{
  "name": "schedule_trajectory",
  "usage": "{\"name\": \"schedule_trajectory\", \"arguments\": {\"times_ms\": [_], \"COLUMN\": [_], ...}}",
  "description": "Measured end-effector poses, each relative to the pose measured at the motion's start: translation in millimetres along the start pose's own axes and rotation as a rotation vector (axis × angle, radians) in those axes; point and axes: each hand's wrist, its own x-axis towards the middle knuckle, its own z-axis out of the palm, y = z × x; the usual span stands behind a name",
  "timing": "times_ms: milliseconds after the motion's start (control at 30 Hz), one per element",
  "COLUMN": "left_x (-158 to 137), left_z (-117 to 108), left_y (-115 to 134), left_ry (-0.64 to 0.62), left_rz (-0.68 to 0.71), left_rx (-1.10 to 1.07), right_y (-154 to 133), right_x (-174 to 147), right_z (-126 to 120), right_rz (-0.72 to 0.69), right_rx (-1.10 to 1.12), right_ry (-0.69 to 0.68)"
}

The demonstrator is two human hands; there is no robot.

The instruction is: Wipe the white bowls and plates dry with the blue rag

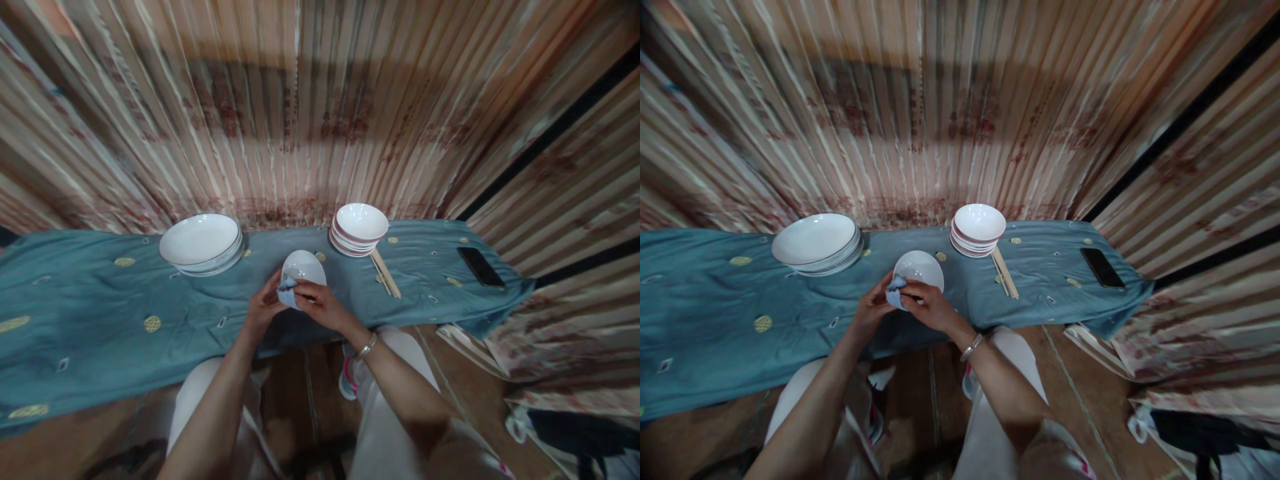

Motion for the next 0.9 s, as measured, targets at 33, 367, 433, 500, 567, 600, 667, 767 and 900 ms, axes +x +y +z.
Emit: {"name": "schedule_trajectory", "arguments": {"times_ms": [33, 367, 433, 500, 567, 600, 667, 767, 900], "left_x": [-1.1, -8.8, -8.8, -8.3, -7.2, -6.6, -5.4, -4.8, -8.8], "left_z": [-0.2, 5.1, 5.5, 5.1, 4.3, 3.9, 2.9, 1.9, 4.7], "left_y": [0.6, 9.1, 9.1, 7.8, 5.3, 3.7, 0.4, -2.1, 2.1], "left_ry": [-0.01, -0.055, -0.041, -0.022, 0.0, 0.008, 0.017, 0.039, 0.136], "left_rz": [-0.011, -0.054, -0.05, -0.052, -0.058, -0.061, -0.063, 0.007, 0.377], "left_rx": [0.005, 0.005, -0.019, -0.036, -0.048, -0.054, -0.053, 0.064, 0.552], "right_y": [0.3, 5.0, 6.3, 7.8, 9.3, 9.8, 10.4, 9.7, 7.1], "right_x": [-0.7, -17.5, -22.2, -26.0, -28.3, -29.0, -29.3, -27.5, -22.5], "right_z": [-0.9, -15.2, -17.2, -17.2, -15.2, -13.8, -11.0, -10.6, -19.2], "right_rz": [0.001, 0.134, 0.149, 0.135, 0.09, 0.064, 0.009, -0.047, -0.067], "right_rx": [0.011, -0.069, -0.192, -0.322, -0.421, -0.461, -0.54, -0.647, -0.742], "right_ry": [-0.01, -0.07, -0.07, -0.079, -0.093, -0.102, -0.119, -0.121, -0.11]}}
